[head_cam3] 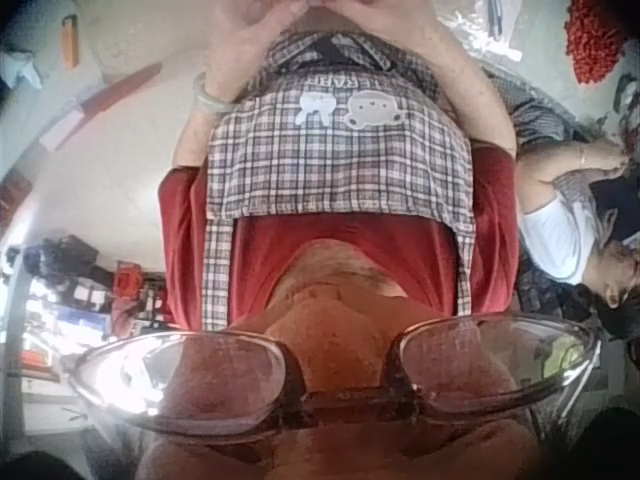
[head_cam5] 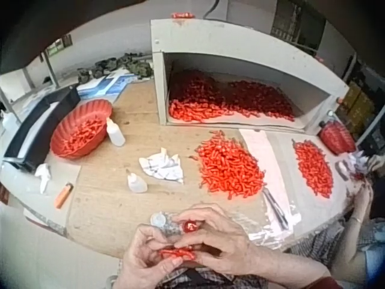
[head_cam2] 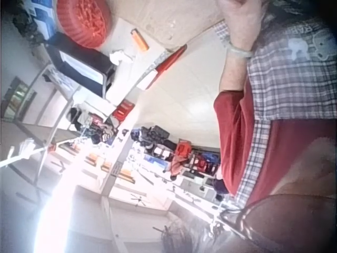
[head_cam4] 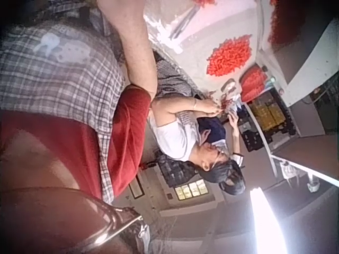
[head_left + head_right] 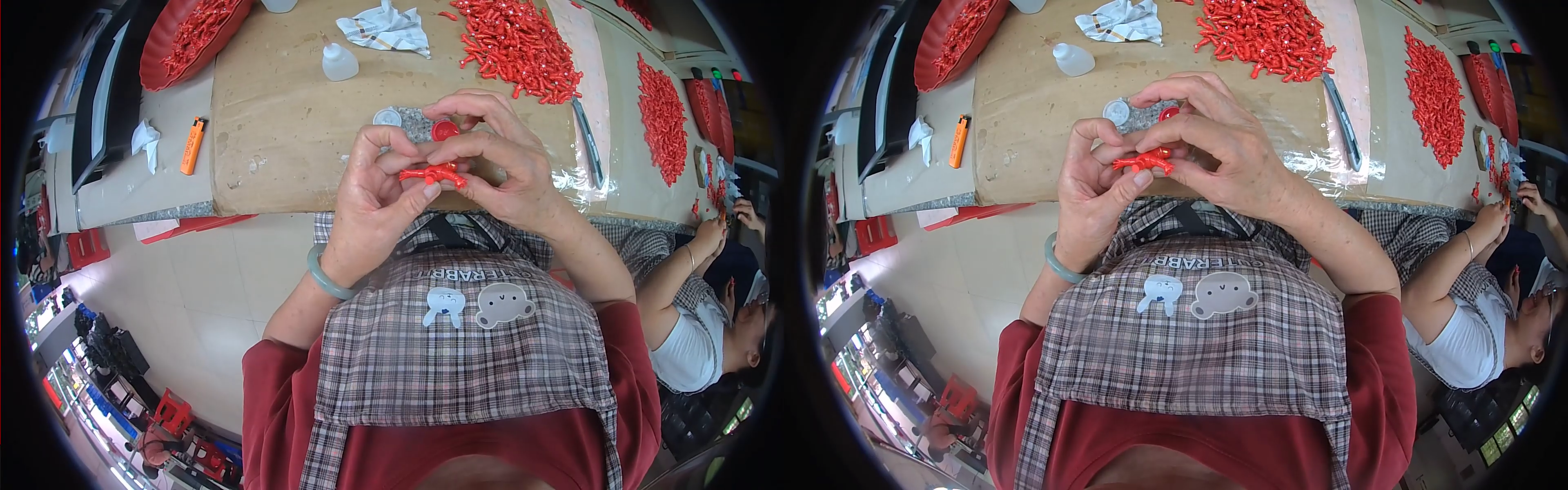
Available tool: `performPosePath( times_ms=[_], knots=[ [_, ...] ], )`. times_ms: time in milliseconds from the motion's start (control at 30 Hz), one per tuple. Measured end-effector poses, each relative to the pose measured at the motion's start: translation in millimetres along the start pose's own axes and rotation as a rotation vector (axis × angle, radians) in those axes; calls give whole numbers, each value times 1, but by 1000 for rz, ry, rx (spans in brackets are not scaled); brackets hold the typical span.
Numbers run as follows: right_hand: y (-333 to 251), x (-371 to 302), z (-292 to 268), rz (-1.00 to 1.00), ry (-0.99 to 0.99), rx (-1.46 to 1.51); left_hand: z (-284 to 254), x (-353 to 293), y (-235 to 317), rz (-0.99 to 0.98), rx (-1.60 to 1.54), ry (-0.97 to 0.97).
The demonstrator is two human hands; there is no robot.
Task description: The person assembles small red plastic parts into larger units by hand, using a glue bottle to secure the components.
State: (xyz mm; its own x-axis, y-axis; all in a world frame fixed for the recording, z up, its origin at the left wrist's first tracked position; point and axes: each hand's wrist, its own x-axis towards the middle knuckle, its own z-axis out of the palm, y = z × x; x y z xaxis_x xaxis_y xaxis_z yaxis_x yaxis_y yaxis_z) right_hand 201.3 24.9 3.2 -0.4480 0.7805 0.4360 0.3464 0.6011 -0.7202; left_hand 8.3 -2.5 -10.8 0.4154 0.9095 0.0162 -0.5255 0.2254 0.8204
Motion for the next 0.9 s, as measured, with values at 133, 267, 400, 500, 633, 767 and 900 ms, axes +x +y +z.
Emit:
performPosePath(
  times_ms=[133, 267, 400, 500, 633, 767, 900],
  knots=[
    [3, -2, 0, 46, -12, 43, 1, 1, 3, -26, 53, 4],
    [5, -2, 1, 34, -8, 41, 1, 1, 3, -27, 90, 13],
    [7, -3, 1, 30, -9, 52, 2, 1, 2, -30, 96, 20],
    [7, -4, 1, 54, -16, 82, 2, 1, 2, -36, 90, 30],
    [10, -5, 1, 76, -22, 129, 2, 2, 3, -63, 98, 51],
    [10, -7, 2, 93, -17, 158, 3, 1, 2, -51, 130, 68],
    [11, -7, 3, 69, -13, 149, 3, 1, 1, -36, 142, 72]
  ],
)
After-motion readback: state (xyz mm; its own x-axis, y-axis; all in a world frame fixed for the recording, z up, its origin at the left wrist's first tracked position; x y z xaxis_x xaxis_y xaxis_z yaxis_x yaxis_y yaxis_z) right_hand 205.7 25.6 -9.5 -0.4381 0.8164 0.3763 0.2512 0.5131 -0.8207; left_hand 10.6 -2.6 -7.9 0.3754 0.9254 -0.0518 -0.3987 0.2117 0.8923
